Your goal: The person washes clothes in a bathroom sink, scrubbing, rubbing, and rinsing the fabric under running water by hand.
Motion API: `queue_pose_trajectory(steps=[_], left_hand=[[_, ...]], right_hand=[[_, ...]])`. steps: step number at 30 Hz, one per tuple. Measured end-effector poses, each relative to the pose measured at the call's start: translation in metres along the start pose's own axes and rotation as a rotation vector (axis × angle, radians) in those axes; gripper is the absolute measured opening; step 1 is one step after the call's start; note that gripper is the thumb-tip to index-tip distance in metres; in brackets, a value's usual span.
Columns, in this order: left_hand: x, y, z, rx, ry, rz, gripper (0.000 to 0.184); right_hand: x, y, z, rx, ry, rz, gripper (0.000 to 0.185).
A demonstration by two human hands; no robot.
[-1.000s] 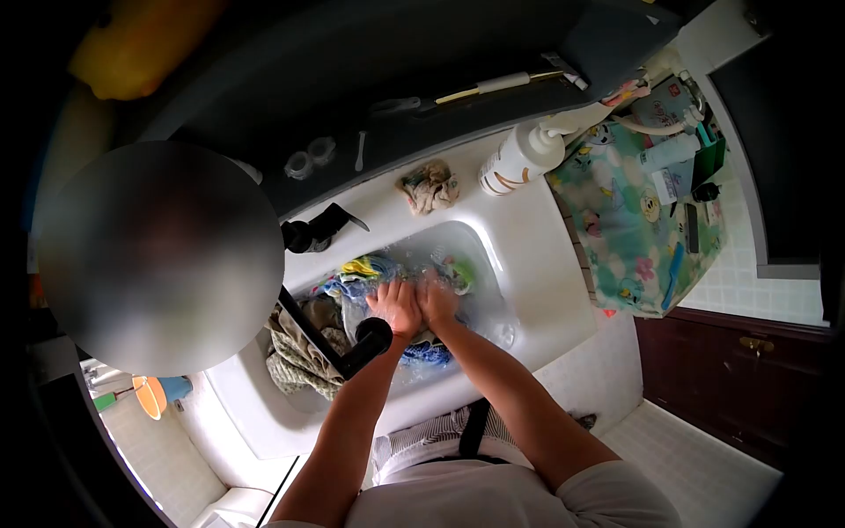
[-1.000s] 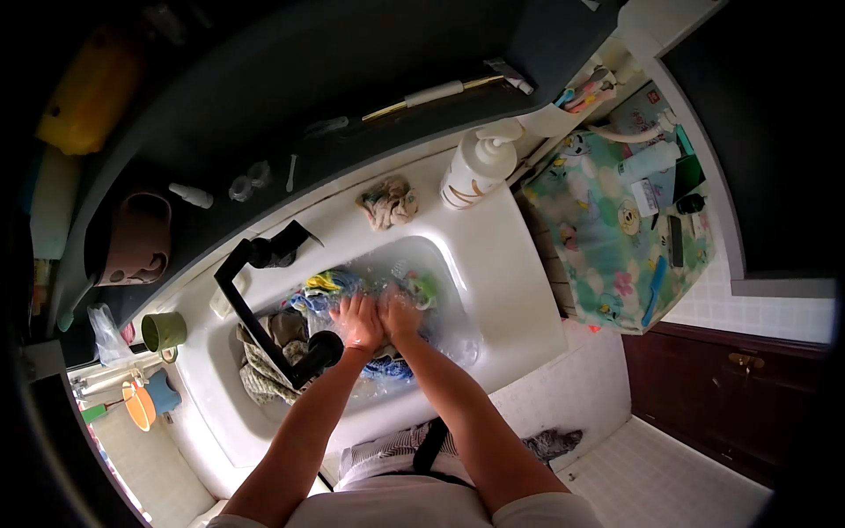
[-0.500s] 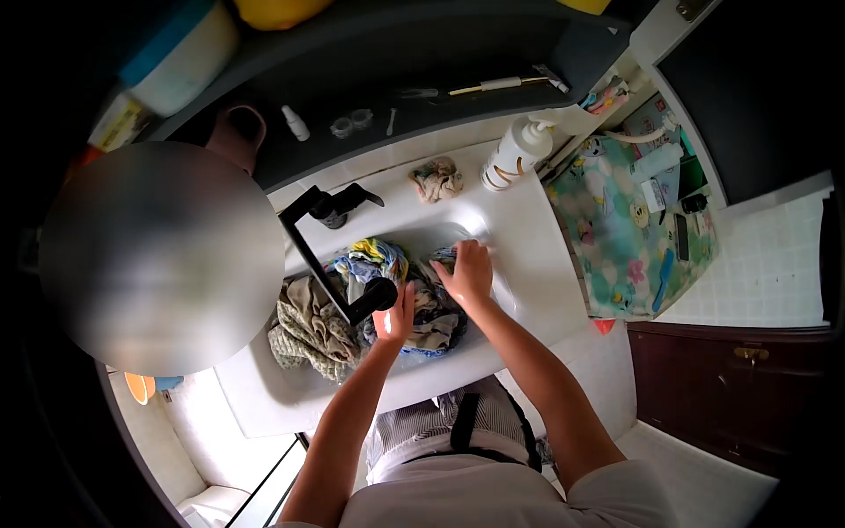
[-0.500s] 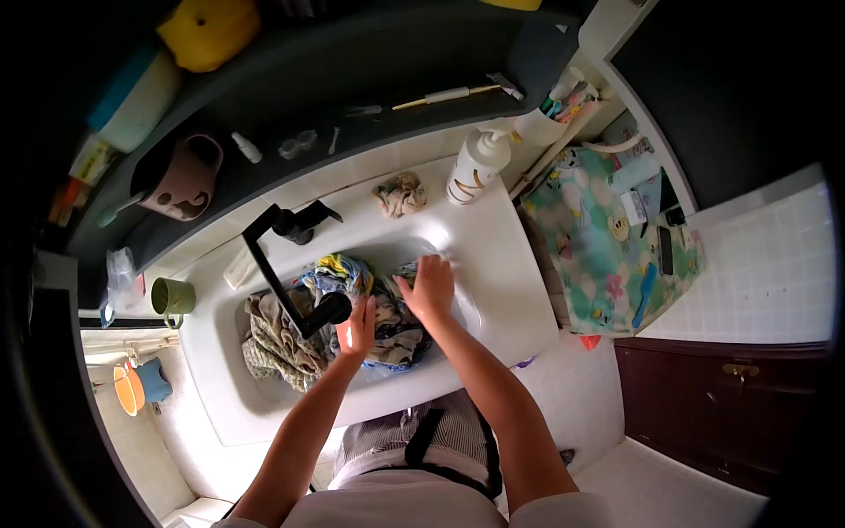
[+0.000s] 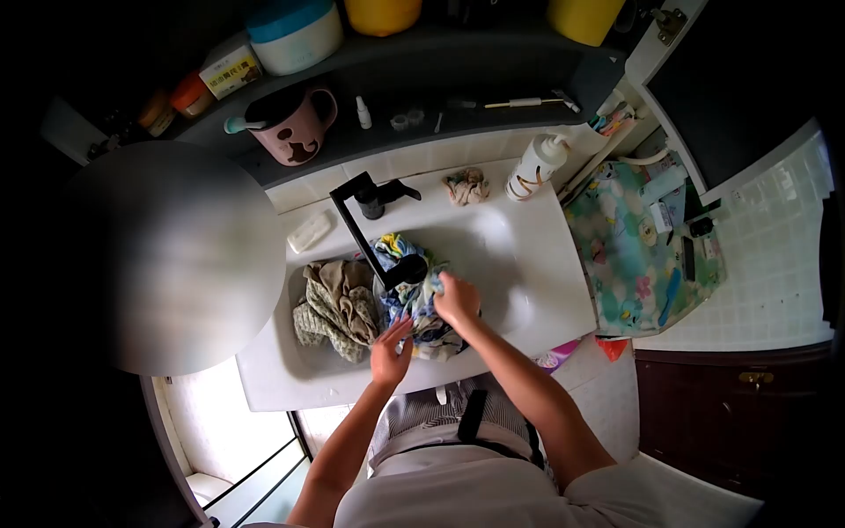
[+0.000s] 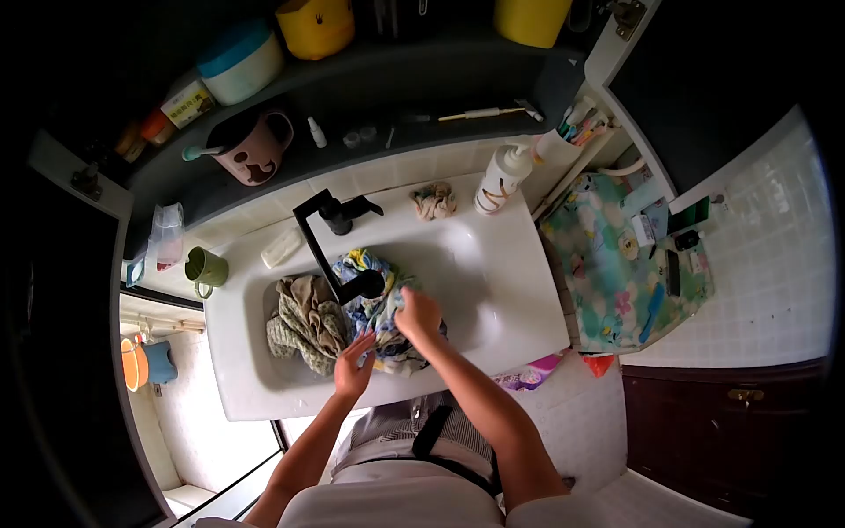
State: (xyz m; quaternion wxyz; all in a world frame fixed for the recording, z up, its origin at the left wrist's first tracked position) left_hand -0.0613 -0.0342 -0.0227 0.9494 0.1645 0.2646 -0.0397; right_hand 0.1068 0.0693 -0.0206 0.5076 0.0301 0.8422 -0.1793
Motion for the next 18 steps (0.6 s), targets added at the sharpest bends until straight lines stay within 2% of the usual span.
queue_pose_trajectory(steps=[3, 4, 7, 9, 10, 12, 13, 14, 15, 17, 18], left_hand=[[-0.025, 0.009, -0.007, -0.253, 0.054, -0.074, 0.021], [-0.029, 0.016, -0.008, -0.183, 0.117, 0.083, 0.017], [-0.034, 0.061, 0.006, 0.072, 0.124, 0.198, 0.020], [-0.020, 0.083, 0.003, 0.083, 0.134, 0.083, 0.024], [-0.015, 0.093, -0.002, -0.125, 0.036, -0.223, 0.030], [-0.004, 0.107, -0.007, 0.050, -0.089, -0.452, 0.033], [0.004, 0.111, -0.014, 0.139, -0.152, -0.574, 0.035], [0.017, 0.106, -0.030, 0.401, -0.124, -0.569, 0.034], [0.019, 0.103, -0.030, 0.354, -0.116, -0.538, 0.033], [0.029, 0.096, -0.025, 0.261, -0.098, -0.469, 0.032], [0.036, 0.092, -0.026, 0.340, -0.001, -0.376, 0.029]], right_hand=[[-0.001, -0.038, -0.018, -0.142, 0.067, 0.026, 0.020], [0.001, -0.049, -0.024, -0.204, 0.087, 0.037, 0.022], [0.002, -0.080, -0.045, -0.329, 0.074, 0.039, 0.027], [0.018, -0.089, -0.048, -0.281, 0.109, -0.074, 0.032], [0.022, -0.087, -0.045, -0.312, 0.015, -0.134, 0.034], [0.029, -0.081, -0.036, -0.370, -0.163, -0.250, 0.041], [0.030, -0.079, -0.030, -0.497, -0.142, -0.077, 0.038], [0.033, -0.080, -0.020, -0.617, -0.124, 0.099, 0.036], [0.032, -0.083, -0.010, -0.737, -0.110, 0.278, 0.034], [0.003, -0.082, 0.000, -0.504, 0.113, 0.024, 0.022], [-0.020, -0.078, 0.002, -0.358, 0.206, -0.168, 0.019]])
Point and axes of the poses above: each hand's wrist, its own y-axis towards the middle knuckle, its own x-axis out of the palm, z = x × y, the point moved 3 cm from there along y, towards the middle knuckle, and after that the axes turned 13 degrees about x, right-handed, at the moved point
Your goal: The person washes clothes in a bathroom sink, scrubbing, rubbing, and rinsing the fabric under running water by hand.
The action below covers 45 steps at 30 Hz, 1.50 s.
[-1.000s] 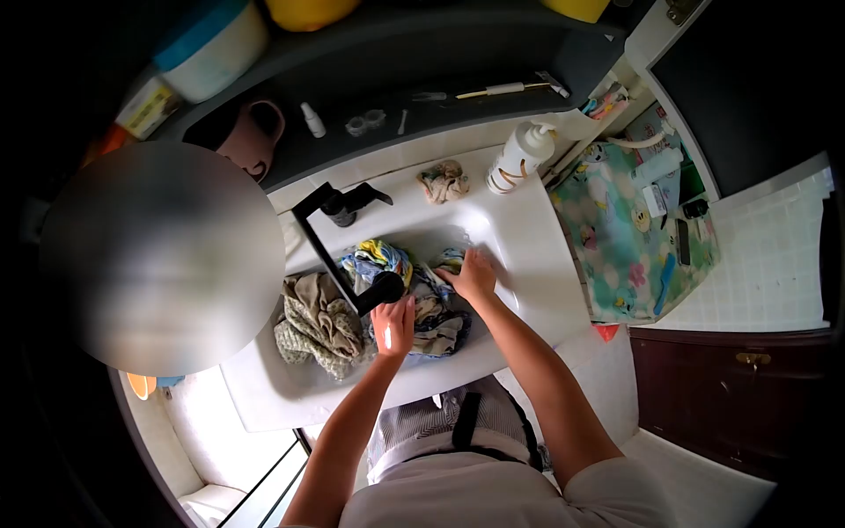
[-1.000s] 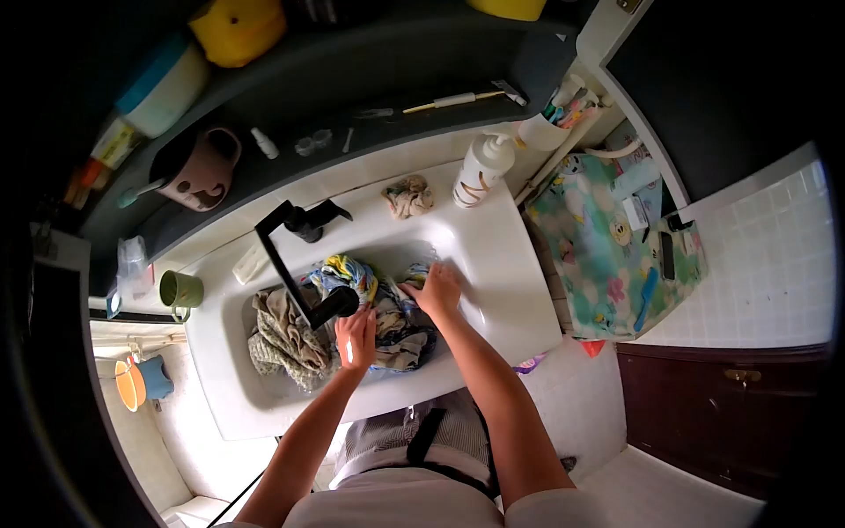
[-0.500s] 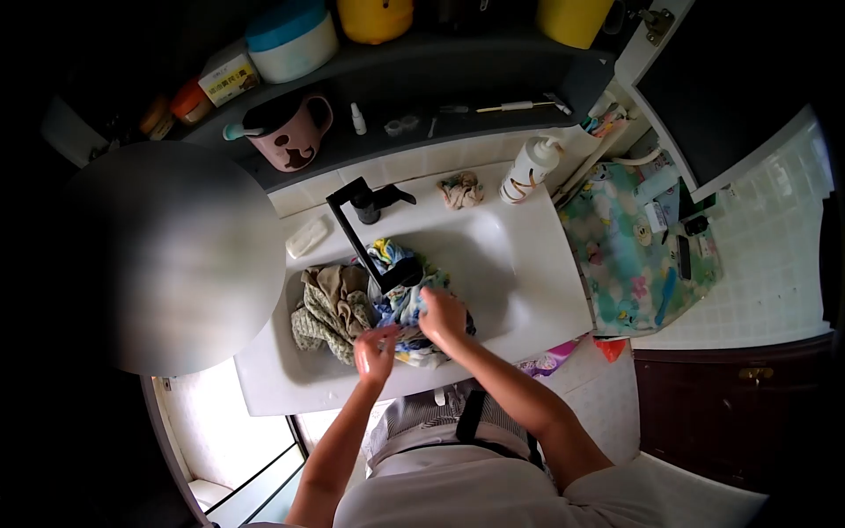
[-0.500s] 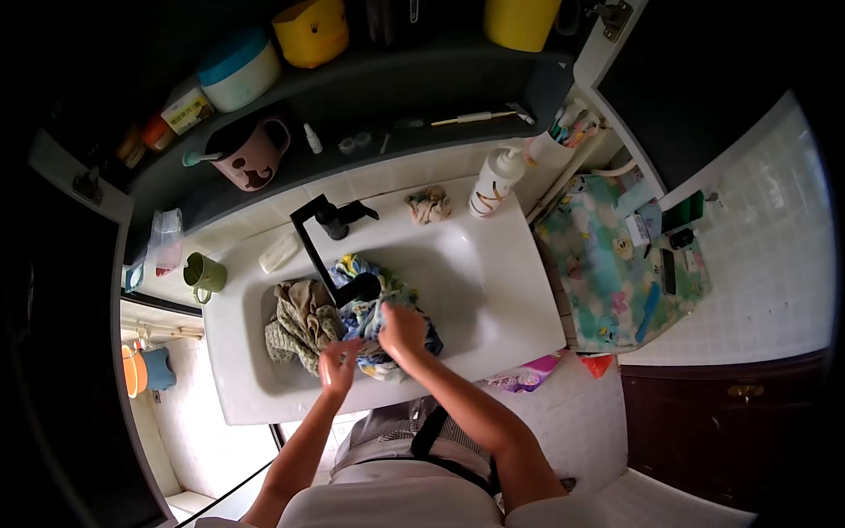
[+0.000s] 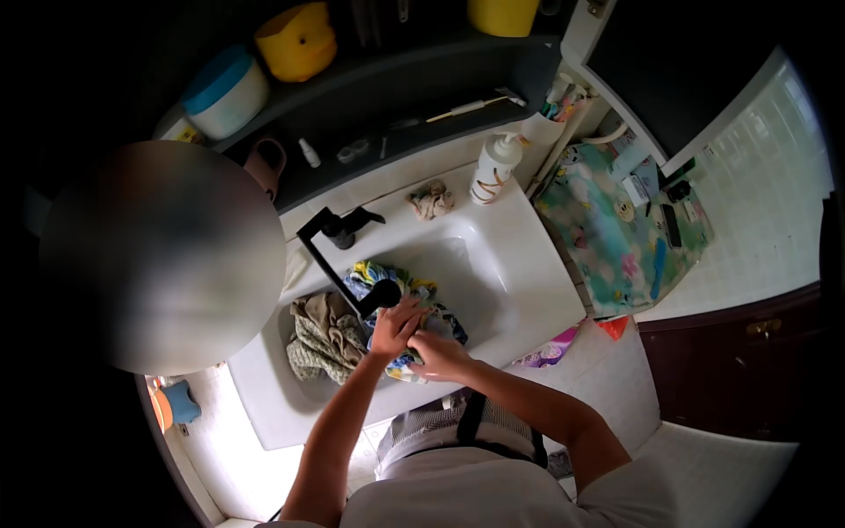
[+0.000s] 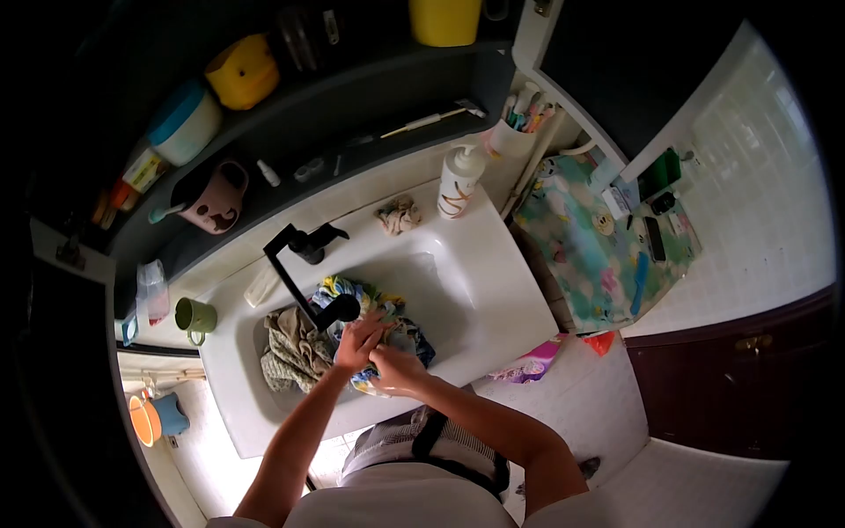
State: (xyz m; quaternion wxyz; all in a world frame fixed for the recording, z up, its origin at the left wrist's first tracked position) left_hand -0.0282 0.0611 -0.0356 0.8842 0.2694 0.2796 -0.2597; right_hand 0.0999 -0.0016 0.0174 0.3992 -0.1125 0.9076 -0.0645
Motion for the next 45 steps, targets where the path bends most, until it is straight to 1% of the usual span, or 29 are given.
queue_pose_trajectory(steps=[1, 2, 3, 5, 7, 8, 10, 13, 14, 17, 18, 21, 22, 24, 25, 27, 29, 30, 33, 35, 36, 39, 40, 41, 43, 44, 45], left_hand=[[0.004, -0.002, 0.002, 0.012, 0.045, 0.049, 0.030], [0.009, -0.005, 0.003, 0.013, 0.077, 0.074, 0.031], [0.010, -0.005, 0.007, 0.011, 0.111, 0.102, 0.032], [0.011, -0.004, 0.009, 0.024, 0.112, 0.092, 0.033], [0.011, -0.004, 0.005, 0.038, 0.138, 0.110, 0.036], [0.011, -0.007, 0.000, 0.042, 0.133, 0.112, 0.037], [0.009, -0.007, -0.003, 0.063, 0.144, 0.092, 0.040], [0.016, 0.001, -0.006, 0.010, 0.084, 0.040, 0.040], [0.023, 0.002, -0.016, 0.055, 0.134, 0.049, 0.040], [0.039, 0.009, -0.031, -0.061, 0.084, 0.088, 0.038], [0.044, 0.017, -0.039, -0.035, 0.087, 0.096, 0.038], [0.045, 0.038, -0.055, 0.177, 0.187, 0.075, 0.037], [0.042, 0.047, -0.052, 0.189, 0.215, 0.089, 0.034], [0.049, 0.051, -0.062, 0.103, 0.275, -0.035, 0.037], [0.051, 0.051, -0.065, 0.059, 0.303, -0.101, 0.038], [0.058, 0.056, -0.067, 0.026, 0.360, -0.041, 0.034], [0.064, 0.060, -0.070, 0.024, 0.381, 0.030, 0.028], [0.067, 0.059, -0.070, -0.067, 0.367, -0.008, 0.022], [0.070, 0.056, -0.076, -0.054, 0.445, -0.038, 0.017], [0.071, 0.055, -0.078, -0.018, 0.385, 0.063, 0.012], [0.066, 0.059, -0.073, -0.046, 0.371, -0.001, 0.019], [0.054, 0.063, -0.056, 0.005, 0.329, 0.071, 0.026], [0.048, 0.064, -0.049, -0.006, 0.291, 0.068, 0.032], [0.050, 0.055, -0.052, 0.015, 0.251, 0.082, 0.030], [0.046, 0.046, -0.036, 0.026, 0.146, 0.201, 0.030], [0.043, 0.038, -0.025, -0.086, 0.101, 0.187, 0.035], [0.050, 0.020, -0.024, -0.318, -0.015, 0.080, 0.041]], right_hand=[[-0.013, 0.003, 0.003, 0.158, 0.138, -0.154, 0.017], [-0.015, 0.012, 0.017, 0.239, 0.227, -0.037, 0.013], [-0.024, 0.021, 0.019, 0.188, 0.191, 0.250, 0.010], [-0.017, 0.044, 0.036, 0.163, 0.097, 0.565, 0.013], [0.011, 0.056, 0.040, 0.184, -0.166, 0.447, 0.014], [0.021, 0.055, 0.037, 0.104, -0.216, 0.526, 0.016], [0.028, 0.056, 0.039, 0.090, -0.169, 0.533, 0.017], [0.032, 0.061, 0.053, 0.098, -0.149, 0.516, 0.018], [0.033, 0.066, 0.059, 0.099, -0.145, 0.516, 0.017], [0.037, 0.084, 0.076, 0.120, -0.107, 0.473, 0.016], [0.038, 0.090, 0.083, 0.131, -0.093, 0.452, 0.016], [0.043, 0.108, 0.104, 0.137, -0.098, 0.415, 0.019], [0.046, 0.114, 0.111, 0.155, -0.078, 0.392, 0.020], [0.055, 0.121, 0.126, 0.189, -0.036, 0.341, 0.022], [0.060, 0.124, 0.133, 0.197, -0.051, 0.350, 0.023], [0.066, 0.130, 0.144, 0.216, -0.082, 0.369, 0.025], [0.063, 0.132, 0.147, 0.165, -0.247, 0.482, 0.027], [0.060, 0.133, 0.147, 0.136, -0.330, 0.541, 0.028], [0.053, 0.146, 0.148, 0.332, -0.155, 0.189, 0.025], [0.036, 0.143, 0.136, 0.310, -0.118, 0.142, 0.022], [0.029, 0.142, 0.132, 0.300, -0.102, 0.119, 0.020], [0.014, 0.149, 0.111, 0.238, -0.283, 0.356, 0.018], [0.002, 0.151, 0.100, 0.190, -0.188, 0.389, 0.023], [-0.006, 0.157, 0.084, 0.119, -0.131, 0.392, 0.028], [-0.008, 0.172, 0.049, -0.030, -0.008, 0.384, 0.038], [-0.003, 0.178, 0.033, -0.080, -0.050, 0.333, 0.047], [0.004, 0.184, 0.019, -0.131, -0.093, 0.285, 0.056]])
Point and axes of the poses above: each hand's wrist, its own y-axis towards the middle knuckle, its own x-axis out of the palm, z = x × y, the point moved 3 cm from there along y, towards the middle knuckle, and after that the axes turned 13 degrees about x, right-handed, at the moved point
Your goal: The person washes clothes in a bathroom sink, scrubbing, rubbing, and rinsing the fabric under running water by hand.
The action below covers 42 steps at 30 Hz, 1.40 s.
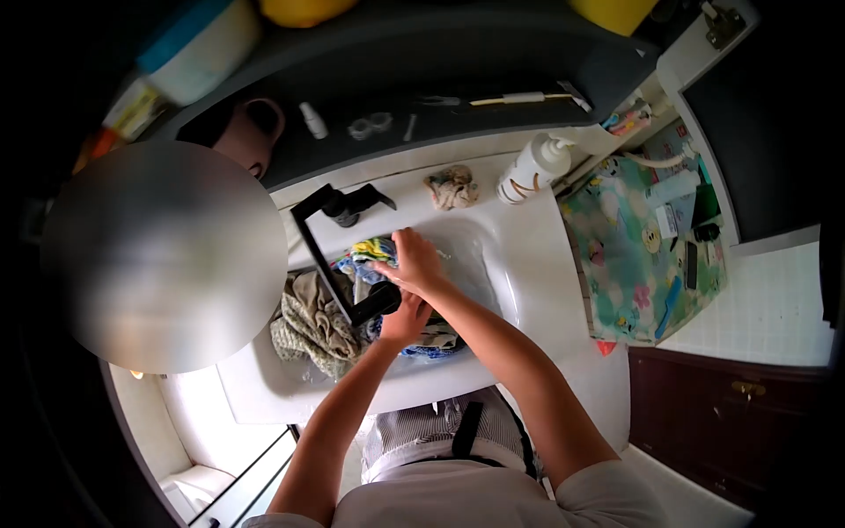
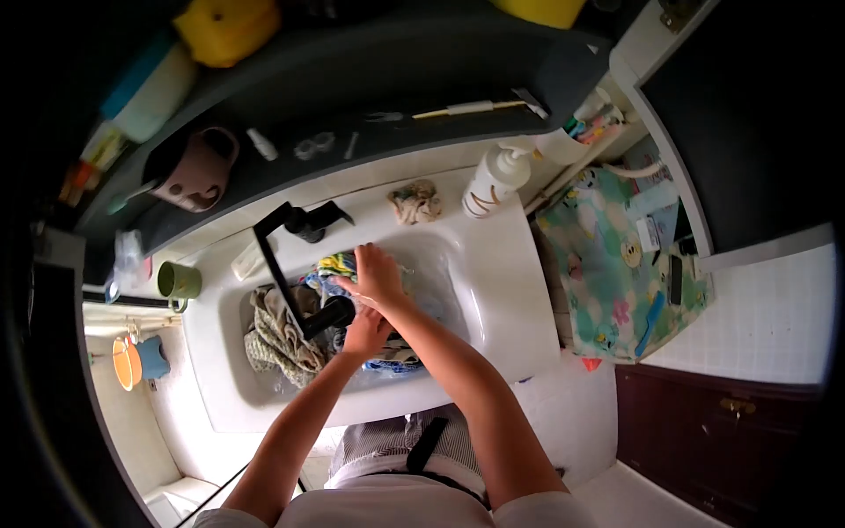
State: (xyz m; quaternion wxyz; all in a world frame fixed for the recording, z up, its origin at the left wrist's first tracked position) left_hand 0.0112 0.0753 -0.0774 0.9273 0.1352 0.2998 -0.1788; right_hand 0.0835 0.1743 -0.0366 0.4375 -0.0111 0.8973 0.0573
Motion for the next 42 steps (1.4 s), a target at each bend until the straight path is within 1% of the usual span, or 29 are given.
queue_pose_trajectory(steps=[1, 2, 3, 4, 5, 6, 8, 9, 11, 14, 15, 16, 17, 18, 20, 21, 22, 24, 25, 28, 29, 32, 33, 35, 36, 37, 40, 42], left_hand=[[-0.006, -0.009, 0.007, 0.014, -0.015, -0.023, 0.042], [-0.011, -0.019, 0.014, 0.028, -0.030, -0.046, 0.044], [-0.019, -0.031, 0.026, 0.114, 0.072, 0.030, 0.045], [-0.029, -0.038, 0.037, 0.231, 0.102, 0.103, 0.042], [-0.030, -0.052, 0.035, 0.185, 0.067, 0.142, 0.038], [-0.031, -0.067, 0.033, 0.139, 0.029, 0.178, 0.035], [-0.048, -0.087, 0.037, -0.007, -0.012, 0.297, 0.029], [-0.054, -0.096, 0.033, -0.046, 0.086, 0.402, 0.025], [-0.071, -0.103, 0.023, -0.113, 0.082, 0.544, 0.023], [-0.087, -0.088, 0.019, -0.141, 0.125, 0.666, 0.025], [-0.085, -0.081, 0.012, -0.112, 0.166, 0.715, 0.028], [-0.090, -0.069, 0.018, -0.168, 0.172, 0.631, 0.032], [-0.087, -0.057, 0.017, -0.190, 0.080, 0.607, 0.033], [-0.082, -0.047, 0.014, -0.213, -0.011, 0.582, 0.035], [-0.070, -0.024, 0.003, -0.095, 0.123, 0.447, 0.035], [-0.060, -0.006, 0.008, -0.046, 0.214, 0.378, 0.036], [-0.050, 0.006, 0.014, 0.000, 0.307, 0.310, 0.036], [-0.030, 0.014, 0.025, -0.016, 0.426, 0.242, 0.036], [-0.022, 0.014, 0.028, -0.025, 0.484, 0.207, 0.037], [-0.021, 0.011, 0.028, -0.030, 0.431, 0.284, 0.038], [-0.021, 0.009, 0.023, -0.012, 0.448, 0.284, 0.038], [-0.020, 0.006, 0.015, -0.031, 0.504, 0.305, 0.037], [-0.020, 0.005, 0.014, -0.005, 0.416, 0.348, 0.035], [-0.018, 0.001, 0.007, 0.007, 0.427, 0.367, 0.035], [-0.019, 0.000, 0.005, 0.014, 0.436, 0.375, 0.035], [-0.019, -0.001, 0.002, 0.012, 0.456, 0.394, 0.035], [-0.022, -0.001, -0.005, 0.013, 0.444, 0.378, 0.036], [-0.019, 0.001, -0.016, -0.001, 0.535, 0.369, 0.034]], right_hand=[[0.015, 0.004, -0.005, -0.037, -0.094, -0.063, 0.069], [0.026, 0.007, -0.006, -0.020, -0.133, -0.104, 0.068], [0.038, 0.011, -0.005, -0.003, -0.172, -0.143, 0.067], [0.048, 0.014, -0.005, 0.016, -0.211, -0.182, 0.067], [0.054, 0.013, -0.003, -0.041, -0.216, -0.164, 0.062], [0.063, 0.012, 0.001, -0.169, -0.170, -0.132, 0.049], [0.042, -0.002, -0.021, -0.160, -0.219, -0.371, 0.032], [0.033, -0.012, -0.023, -0.153, -0.128, -0.373, 0.029], [0.017, -0.041, -0.022, -0.139, 0.053, -0.375, 0.021], [-0.025, -0.073, -0.028, -0.303, -0.230, -0.454, 0.014], [-0.033, -0.082, -0.021, -0.382, -0.236, -0.424, 0.012], [-0.042, -0.090, -0.015, -0.460, -0.242, -0.394, 0.009], [-0.049, -0.098, -0.009, -0.538, -0.247, -0.363, 0.007], [-0.055, -0.104, -0.006, -0.549, -0.277, -0.378, 0.007], [-0.070, -0.118, -0.003, -0.570, -0.336, -0.410, 0.008], [-0.078, -0.134, 0.003, -0.596, -0.306, -0.403, 0.008], [-0.083, -0.142, 0.004, -0.614, -0.354, -0.390, 0.007], [-0.088, -0.150, 0.005, -0.648, -0.451, -0.365, 0.007], [-0.088, -0.150, 0.006, -0.631, -0.464, -0.392, 0.006], [-0.095, -0.137, 0.007, -0.457, -0.268, -0.498, 0.006], [-0.094, -0.125, 0.008, -0.278, -0.143, -0.609, 0.011], [-0.072, -0.104, 0.003, 0.056, 0.131, -0.050, 0.015], [-0.060, -0.098, 0.002, 0.087, 0.104, 0.075, 0.016], [-0.021, -0.089, 0.019, 0.169, 0.056, 0.205, 0.016], [-0.014, -0.085, 0.020, 0.211, 0.035, 0.271, 0.016], [-0.007, -0.084, 0.024, 0.225, 0.058, 0.263, 0.014], [0.002, -0.087, 0.023, 0.171, -0.052, 0.293, 0.011], [0.012, -0.077, 0.026, 0.213, -0.139, 0.267, 0.010]])
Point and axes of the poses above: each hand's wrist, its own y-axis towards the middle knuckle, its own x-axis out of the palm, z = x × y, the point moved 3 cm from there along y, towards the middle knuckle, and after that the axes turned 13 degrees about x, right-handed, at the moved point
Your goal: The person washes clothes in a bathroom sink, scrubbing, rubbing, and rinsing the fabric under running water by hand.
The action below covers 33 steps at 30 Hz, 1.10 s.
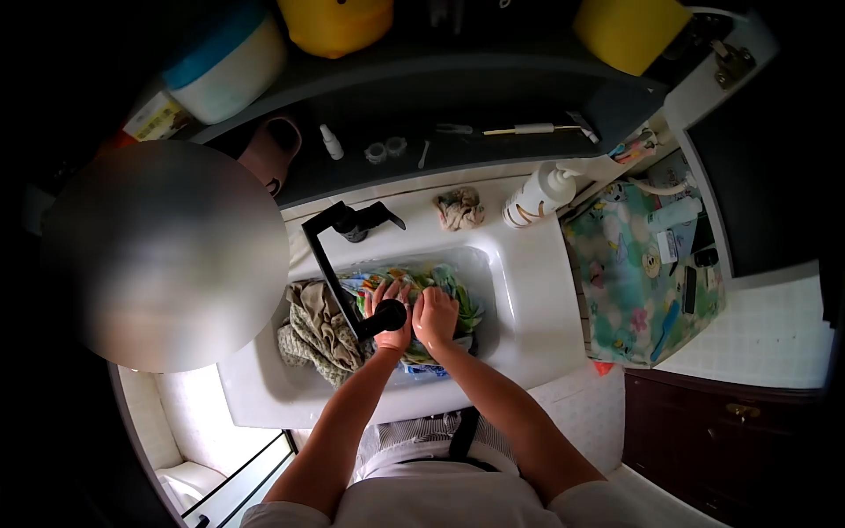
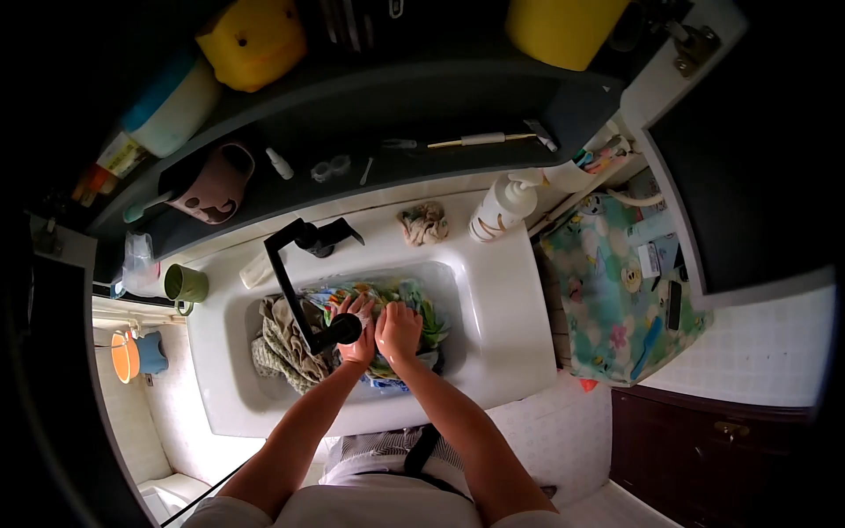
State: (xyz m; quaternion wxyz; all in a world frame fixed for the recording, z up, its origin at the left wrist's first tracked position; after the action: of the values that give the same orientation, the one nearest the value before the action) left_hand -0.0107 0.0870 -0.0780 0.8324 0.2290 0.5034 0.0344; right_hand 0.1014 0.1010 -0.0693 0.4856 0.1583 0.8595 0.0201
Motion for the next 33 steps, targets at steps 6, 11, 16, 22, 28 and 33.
queue_pose_trajectory(steps=[6, 11, 16, 22, 28, 33], left_hand=[[0.008, 0.023, -0.011, 0.159, 0.338, -0.124, 0.034], [0.032, 0.018, -0.035, 0.082, 0.213, 0.004, 0.040], [0.041, 0.018, -0.042, 0.080, 0.230, 0.061, 0.037], [0.031, 0.029, -0.038, 0.101, 0.266, 0.073, 0.036], [0.012, 0.034, -0.045, 0.119, 0.143, -0.111, 0.034], [-0.006, 0.035, -0.042, 0.126, 0.078, -0.197, 0.021]], right_hand=[[0.047, 0.018, 0.000, 0.104, -0.117, -0.086, 0.011], [0.062, 0.027, 0.000, 0.083, -0.044, -0.046, 0.013], [0.073, 0.036, 0.004, 0.126, -0.057, -0.166, 0.013], [0.070, 0.037, 0.005, 0.097, -0.012, -0.126, 0.011], [0.039, 0.038, 0.031, 0.053, 0.313, -0.386, 0.022], [0.020, 0.032, 0.029, 0.058, 0.312, -0.243, 0.026]])
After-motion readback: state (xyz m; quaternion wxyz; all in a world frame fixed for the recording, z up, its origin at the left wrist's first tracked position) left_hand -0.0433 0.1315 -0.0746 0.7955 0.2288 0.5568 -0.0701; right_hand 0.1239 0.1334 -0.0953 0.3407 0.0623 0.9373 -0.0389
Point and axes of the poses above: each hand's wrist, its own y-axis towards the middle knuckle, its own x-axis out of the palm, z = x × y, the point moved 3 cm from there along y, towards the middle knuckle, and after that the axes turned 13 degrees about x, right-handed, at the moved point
